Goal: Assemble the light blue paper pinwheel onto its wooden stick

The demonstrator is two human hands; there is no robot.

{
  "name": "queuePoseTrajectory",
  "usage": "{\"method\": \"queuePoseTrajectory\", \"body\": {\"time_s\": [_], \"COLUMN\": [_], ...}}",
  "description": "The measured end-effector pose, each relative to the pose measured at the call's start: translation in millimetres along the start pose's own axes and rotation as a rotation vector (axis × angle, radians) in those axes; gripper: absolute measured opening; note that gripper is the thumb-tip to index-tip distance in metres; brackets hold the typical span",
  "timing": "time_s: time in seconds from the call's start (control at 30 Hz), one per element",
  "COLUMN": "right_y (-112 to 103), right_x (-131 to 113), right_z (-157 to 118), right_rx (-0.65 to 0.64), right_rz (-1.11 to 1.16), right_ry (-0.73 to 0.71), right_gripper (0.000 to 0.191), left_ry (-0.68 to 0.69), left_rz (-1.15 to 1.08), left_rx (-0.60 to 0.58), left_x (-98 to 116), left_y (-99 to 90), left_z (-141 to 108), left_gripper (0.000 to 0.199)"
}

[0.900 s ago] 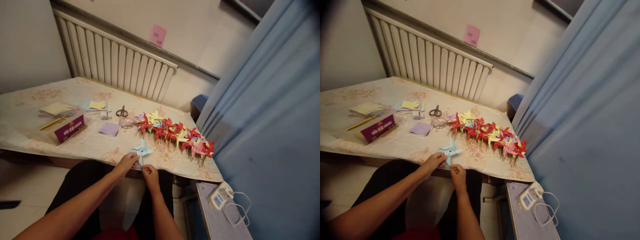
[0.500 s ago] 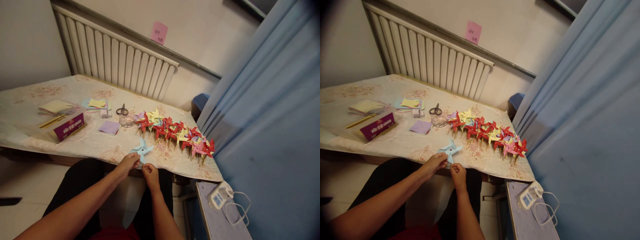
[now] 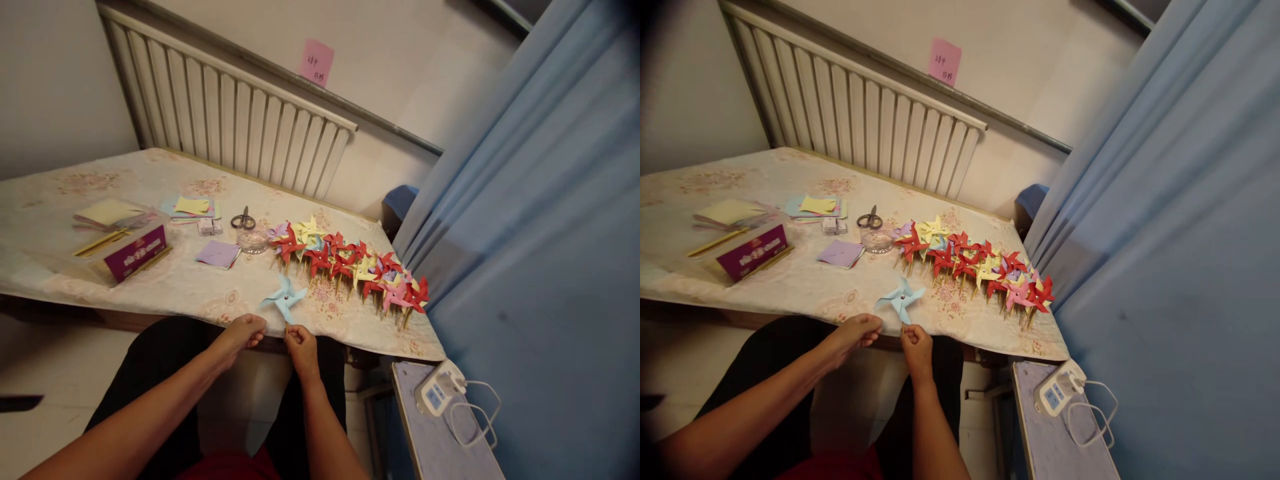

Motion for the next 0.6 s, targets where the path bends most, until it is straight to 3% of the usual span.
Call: {"method": "queuePoseTrajectory", "body": {"time_s": [0.13,0.27,0.4,0.6], "right_y": [2,2,1,2], "right_x": [2,3,3,1], "right_z": [0,0,-1,-2], "right_rx": [0.007,0.002,-0.004,-0.011], "right_rz": [0.015,-0.001,-0.027,-0.017], "right_ry": [0.002,0.004,0.012,0.004], "right_gripper": [0.012,0.013,0.014,0.015], "left_ry": [0.254,0.493,0.543,0.513], "left_rz": [0.116,0.256,0.357,0.411], "left_rx": [0.175,0.280,0.266,0.270], "left_x": [17,38,45,38], "left_y": [-19.3,-21.2,-13.3,-6.9], "left_z": [6,8,8,11], "left_gripper": [0.036,0.032,0.024,0.019]}}
Point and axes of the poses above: each hand's wrist, its own z-axis towards the middle knuckle, its own y-axis out of the palm, x = y × z, the point moved 4 cm from there along z, towards the middle knuckle, and after that the axes turned 12 degrees about x, right-handed, at the moved point
